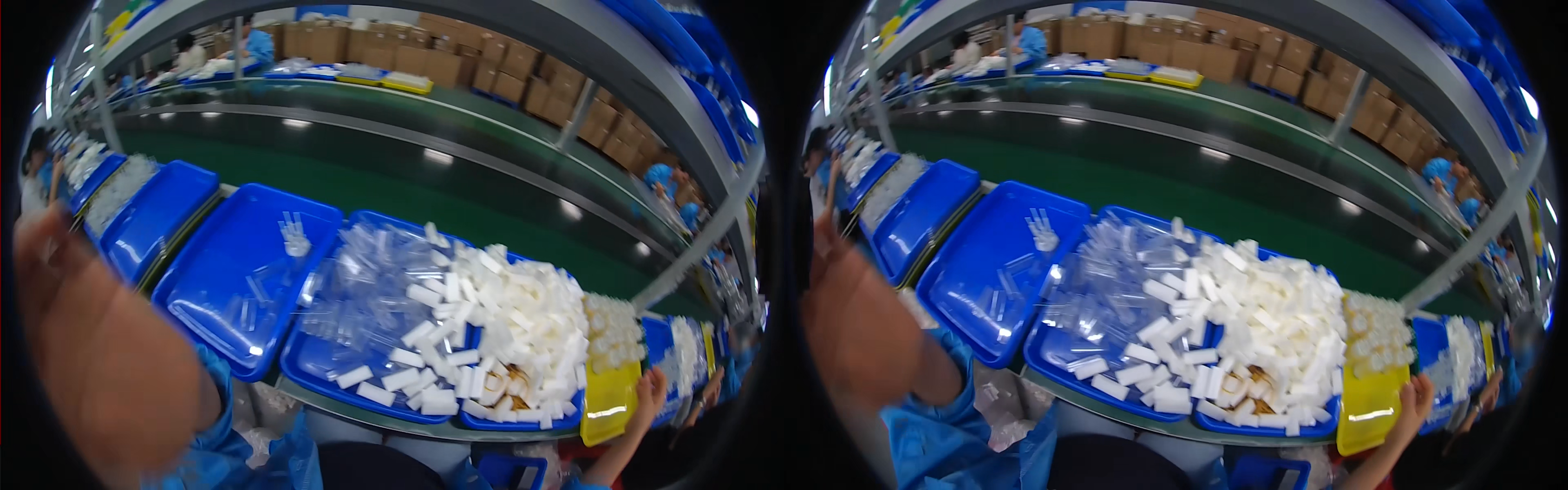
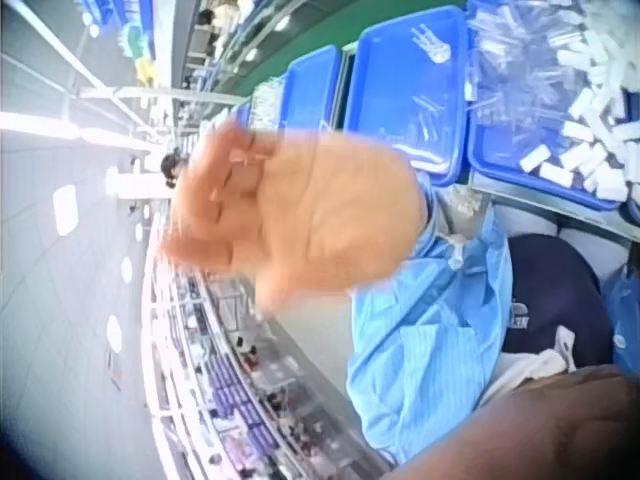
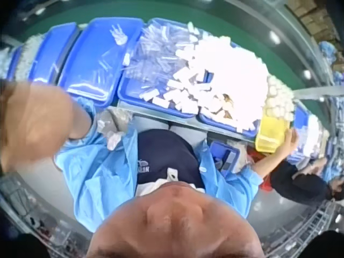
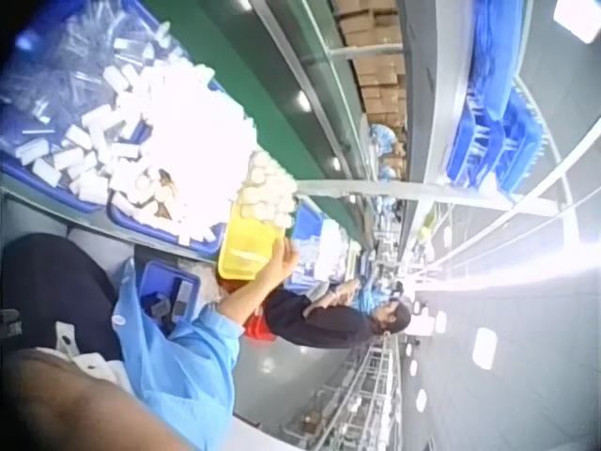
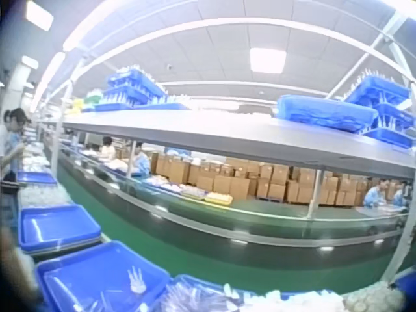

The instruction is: The person assembles small white plastic components by inserting them into clear plastic tubes. They pick up the white pieces and tubes from blue trays, fit them together, and place the finished assemblies into a yellow tray. The process is repetitive and performed by hand.

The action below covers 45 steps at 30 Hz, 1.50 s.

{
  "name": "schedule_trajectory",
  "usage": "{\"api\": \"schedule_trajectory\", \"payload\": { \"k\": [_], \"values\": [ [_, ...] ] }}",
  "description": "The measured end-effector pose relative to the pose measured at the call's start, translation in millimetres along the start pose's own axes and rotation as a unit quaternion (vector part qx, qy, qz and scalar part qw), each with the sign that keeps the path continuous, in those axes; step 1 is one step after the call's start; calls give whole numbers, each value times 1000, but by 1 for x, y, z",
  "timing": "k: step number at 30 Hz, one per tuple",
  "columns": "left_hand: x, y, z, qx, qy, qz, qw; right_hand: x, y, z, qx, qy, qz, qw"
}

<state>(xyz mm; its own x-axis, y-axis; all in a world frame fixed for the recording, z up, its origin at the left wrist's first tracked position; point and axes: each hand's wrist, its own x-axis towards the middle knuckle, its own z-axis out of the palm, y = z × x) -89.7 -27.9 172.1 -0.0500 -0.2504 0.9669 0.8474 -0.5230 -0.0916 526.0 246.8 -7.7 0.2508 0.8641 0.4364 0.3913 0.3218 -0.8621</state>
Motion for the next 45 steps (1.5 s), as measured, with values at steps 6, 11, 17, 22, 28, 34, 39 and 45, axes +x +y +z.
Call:
{"api": "schedule_trajectory", "payload": {
  "k": [6,11,17,22,28,34,39,45],
  "values": [
    [-60,-138,-43,171,-243,-431,852,-13,-112,44,57,-20,-59,996],
    [-165,-175,-48,87,-426,-605,666,-26,-179,105,52,-150,-124,979],
    [-194,-180,-27,-48,-461,-609,644,-54,-219,164,82,-320,-109,937],
    [-179,-167,-58,-21,-408,-661,629,-54,-223,207,-44,-368,-311,875],
    [-170,-158,-48,70,-461,-611,640,-66,-204,240,-157,-362,-348,851],
    [-143,-144,-51,76,-350,-606,710,-79,-189,257,-177,-366,-318,856],
    [-109,-111,-66,108,-358,-500,782,-80,-210,226,-55,-310,-279,907],
    [-111,6,-27,-67,-313,-609,726,-114,-200,188,38,-241,-221,944]
  ]
}}
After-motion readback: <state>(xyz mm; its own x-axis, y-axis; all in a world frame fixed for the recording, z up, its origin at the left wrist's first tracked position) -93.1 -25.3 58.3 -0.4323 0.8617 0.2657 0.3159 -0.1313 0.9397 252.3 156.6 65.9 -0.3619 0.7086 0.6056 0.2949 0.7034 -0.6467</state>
